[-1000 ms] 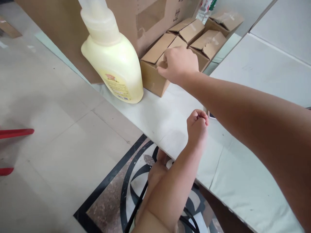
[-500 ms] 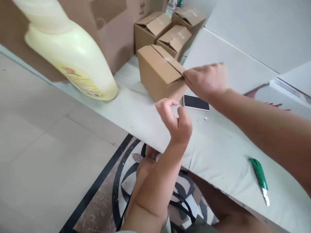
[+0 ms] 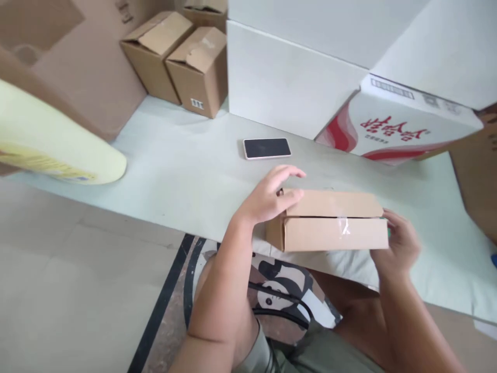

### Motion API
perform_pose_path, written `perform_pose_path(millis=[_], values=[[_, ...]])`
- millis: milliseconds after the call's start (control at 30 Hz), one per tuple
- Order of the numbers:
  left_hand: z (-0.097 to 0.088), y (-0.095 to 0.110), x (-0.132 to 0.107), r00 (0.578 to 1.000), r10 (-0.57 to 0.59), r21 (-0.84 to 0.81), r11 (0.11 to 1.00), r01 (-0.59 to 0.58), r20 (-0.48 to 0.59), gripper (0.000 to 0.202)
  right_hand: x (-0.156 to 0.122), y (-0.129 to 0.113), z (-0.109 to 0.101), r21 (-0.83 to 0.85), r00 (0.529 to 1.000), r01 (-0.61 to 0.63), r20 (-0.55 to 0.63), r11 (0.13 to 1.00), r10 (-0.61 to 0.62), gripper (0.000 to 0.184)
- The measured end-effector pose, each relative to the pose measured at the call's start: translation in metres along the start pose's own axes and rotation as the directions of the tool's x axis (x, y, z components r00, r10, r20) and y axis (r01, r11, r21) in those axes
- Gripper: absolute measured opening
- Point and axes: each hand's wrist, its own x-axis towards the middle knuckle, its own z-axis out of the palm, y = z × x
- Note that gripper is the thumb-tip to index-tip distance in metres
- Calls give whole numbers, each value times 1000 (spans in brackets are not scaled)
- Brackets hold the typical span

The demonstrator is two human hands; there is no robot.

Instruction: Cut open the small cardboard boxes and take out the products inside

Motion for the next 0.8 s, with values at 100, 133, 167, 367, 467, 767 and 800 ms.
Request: perform_pose_path(millis=[100, 133, 167, 367, 467, 767, 800], values=[[24, -4, 11, 986, -50, 40, 998, 44, 159, 33, -25, 26, 6, 147, 990, -143, 11, 979, 143, 30], [30, -6, 15, 990, -54, 32, 998, 50, 133, 33, -28, 32, 6, 159, 987, -160, 17, 974, 159, 29], [35, -8, 19, 994, -58, 17, 998, 57, 97, 34, -29, 38, 4, 144, 988, -157, 26, 977, 155, 28], [62, -19, 45, 991, -114, -139, 983, 123, 69, 40, -13, 79, -20, -198, 930, -349, 45, 916, 365, 33], [76, -18, 54, 989, -122, -207, 969, 136, 79, 36, -10, 96, -33, -258, 852, -501, 20, 826, 523, 37], [96, -15, 57, 993, -107, -236, 967, 93, -47, 35, -11, 102, -42, -459, 740, -458, 278, 761, 613, 45], [97, -14, 56, 993, -103, -232, 969, 86, -61, 34, -10, 99, -42, -471, 736, -435, 305, 768, 604, 42]])
